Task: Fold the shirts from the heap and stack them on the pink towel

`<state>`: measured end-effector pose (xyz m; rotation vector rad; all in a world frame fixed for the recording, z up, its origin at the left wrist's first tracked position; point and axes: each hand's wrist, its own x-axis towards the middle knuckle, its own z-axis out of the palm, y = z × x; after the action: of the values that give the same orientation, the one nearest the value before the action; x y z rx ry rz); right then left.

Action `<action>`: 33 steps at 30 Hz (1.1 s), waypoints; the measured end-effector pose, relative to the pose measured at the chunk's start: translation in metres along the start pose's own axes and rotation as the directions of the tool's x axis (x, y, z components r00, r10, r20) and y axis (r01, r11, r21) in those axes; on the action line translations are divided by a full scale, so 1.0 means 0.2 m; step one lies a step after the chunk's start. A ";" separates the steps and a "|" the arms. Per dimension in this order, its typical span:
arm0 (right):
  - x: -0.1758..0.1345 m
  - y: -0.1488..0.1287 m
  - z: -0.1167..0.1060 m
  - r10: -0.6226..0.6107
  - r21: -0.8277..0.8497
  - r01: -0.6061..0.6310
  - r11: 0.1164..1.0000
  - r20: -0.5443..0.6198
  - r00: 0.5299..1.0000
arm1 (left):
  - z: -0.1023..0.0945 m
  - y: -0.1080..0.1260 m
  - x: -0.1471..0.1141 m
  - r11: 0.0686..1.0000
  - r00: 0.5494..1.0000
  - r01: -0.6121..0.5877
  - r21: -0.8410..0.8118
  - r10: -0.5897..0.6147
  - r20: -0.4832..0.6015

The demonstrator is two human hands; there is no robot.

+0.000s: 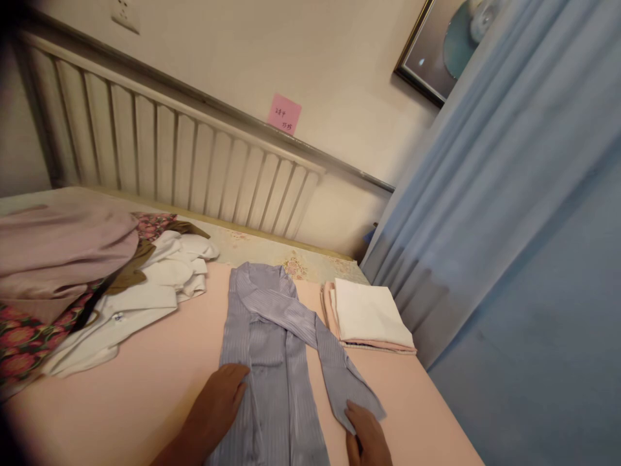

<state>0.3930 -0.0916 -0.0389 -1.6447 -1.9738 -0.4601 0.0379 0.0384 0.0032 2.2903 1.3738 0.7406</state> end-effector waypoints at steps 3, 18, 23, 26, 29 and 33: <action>0.01 -0.01 -0.01 0.004 0.006 -0.004 1.000 -0.003 1.000 | 0.00 0.00 0.00 1.000 1.000 0.004 -0.014 -0.004 0.003; -0.01 0.01 0.01 0.004 0.014 -0.004 1.000 0.000 1.000 | 0.01 -0.01 0.00 1.000 1.000 -0.013 0.016 0.013 -0.015; -0.02 0.04 0.02 -0.013 -0.027 0.014 1.000 0.041 0.999 | 0.01 -0.01 0.00 1.000 1.000 -0.002 0.023 0.002 -0.009; -0.01 0.07 0.01 -0.002 -0.052 0.005 0.999 0.071 0.997 | 0.00 -0.01 0.01 1.000 1.000 -0.003 0.018 0.003 0.002; 0.02 0.07 0.00 0.033 -0.036 -0.029 0.999 0.127 0.991 | 0.00 -0.01 0.01 1.000 1.000 -0.014 0.016 0.014 -0.008; 0.14 0.05 -0.06 0.234 0.041 -0.244 0.969 0.170 0.957 | 0.02 -0.02 0.01 1.000 1.000 -0.009 0.025 0.009 -0.014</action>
<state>0.4024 -0.0744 -0.0136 -1.9036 -1.8483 -0.1749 0.0378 0.0424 -0.0023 2.3160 1.3872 0.7477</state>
